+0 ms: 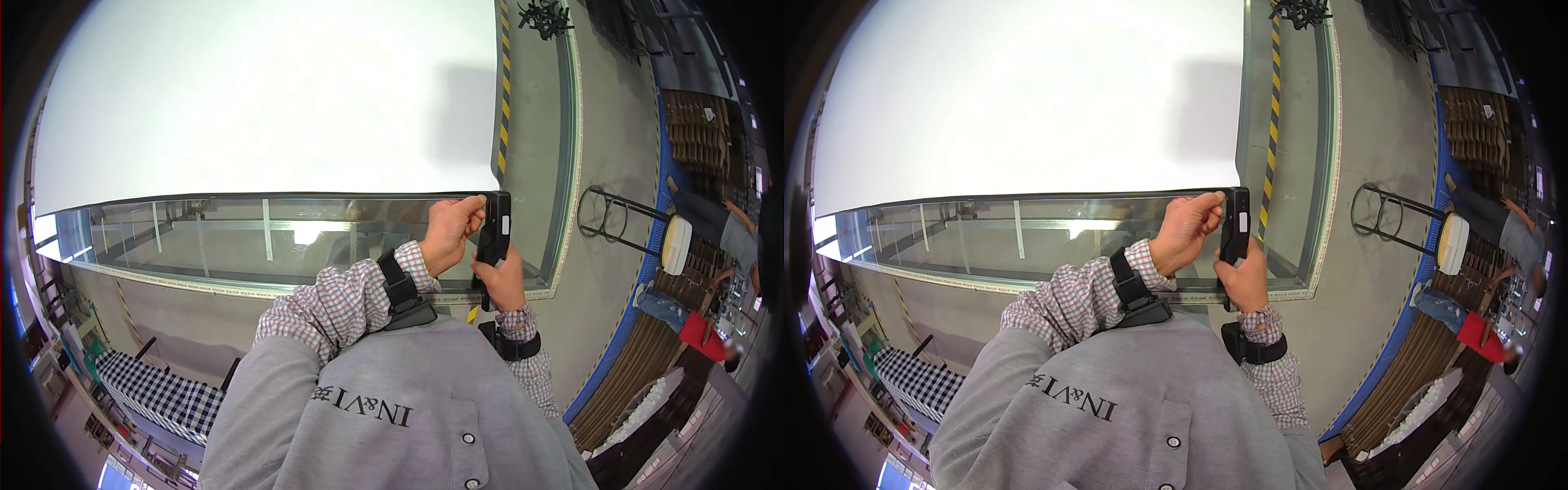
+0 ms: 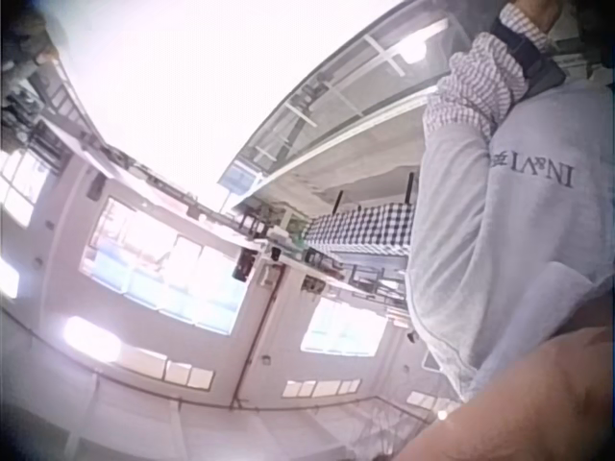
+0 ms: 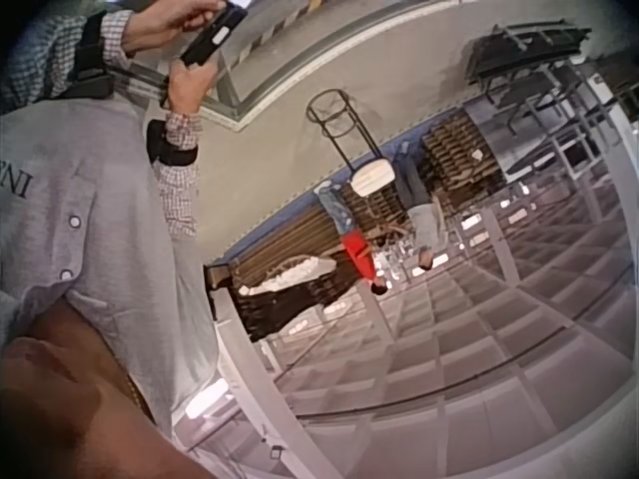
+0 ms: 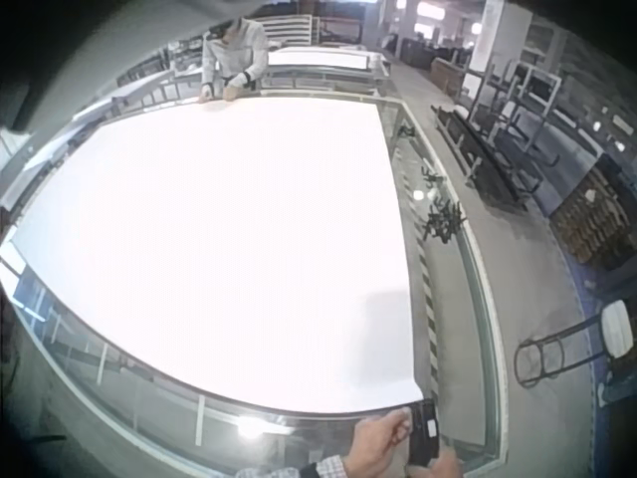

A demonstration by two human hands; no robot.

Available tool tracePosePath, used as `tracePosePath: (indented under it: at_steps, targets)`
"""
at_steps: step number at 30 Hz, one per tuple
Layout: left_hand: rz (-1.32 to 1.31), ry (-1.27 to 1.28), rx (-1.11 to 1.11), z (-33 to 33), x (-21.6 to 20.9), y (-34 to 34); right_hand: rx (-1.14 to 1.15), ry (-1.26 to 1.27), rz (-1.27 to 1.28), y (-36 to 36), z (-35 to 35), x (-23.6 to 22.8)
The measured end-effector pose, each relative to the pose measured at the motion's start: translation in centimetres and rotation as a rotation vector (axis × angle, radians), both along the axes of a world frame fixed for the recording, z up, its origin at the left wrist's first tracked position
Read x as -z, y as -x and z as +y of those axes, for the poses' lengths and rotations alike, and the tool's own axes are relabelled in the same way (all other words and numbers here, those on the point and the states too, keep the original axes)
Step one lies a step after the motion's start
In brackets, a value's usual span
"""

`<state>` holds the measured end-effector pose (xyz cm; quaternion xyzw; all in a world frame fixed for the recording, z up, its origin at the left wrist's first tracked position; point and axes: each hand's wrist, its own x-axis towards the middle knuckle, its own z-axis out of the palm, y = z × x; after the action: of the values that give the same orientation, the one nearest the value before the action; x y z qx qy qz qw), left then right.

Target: The person secures a large white panel onto a metal frame using a handheld stapler. They load staples into the tool and apply them along the edges of the panel to attach it to the frame. The person also uses a measuring tape to check the dimensions of the panel during the process.

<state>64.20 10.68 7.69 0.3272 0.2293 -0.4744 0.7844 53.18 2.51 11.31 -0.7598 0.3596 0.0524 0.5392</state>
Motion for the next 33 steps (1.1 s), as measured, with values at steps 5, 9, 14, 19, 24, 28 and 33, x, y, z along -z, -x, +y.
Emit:
tracePosePath:
  at_steps: [5,9,14,19,24,28,33]
  targets:
    - [-0.037,-0.012,0.023,0.1,0.5,-0.1,0.014,0.006,0.146,-0.4,-0.1,-0.2]
    - [-0.043,0.042,0.086,1.4,0.9,-0.7,0.006,-0.063,0.076,-0.3,-0.4,-0.2]
    - [-0.046,0.056,0.085,1.9,1.0,-1.2,0.112,-0.304,-0.022,-0.1,0.3,-0.6]
    - [-0.061,-0.017,0.076,1.7,1.2,-0.7,0.081,-0.282,-0.032,-0.1,0.3,-0.8]
    - [-0.096,-0.051,0.088,1.6,0.8,-0.5,0.065,-0.271,-0.034,-0.3,0.6,-0.7]
    - [-0.091,-0.062,0.078,1.5,0.6,-0.5,0.053,-0.237,-0.024,-0.3,0.7,-0.7]
    - [-0.095,-0.045,0.055,1.4,0.8,-0.4,0.04,-0.238,-0.034,-0.1,0.7,-0.7]
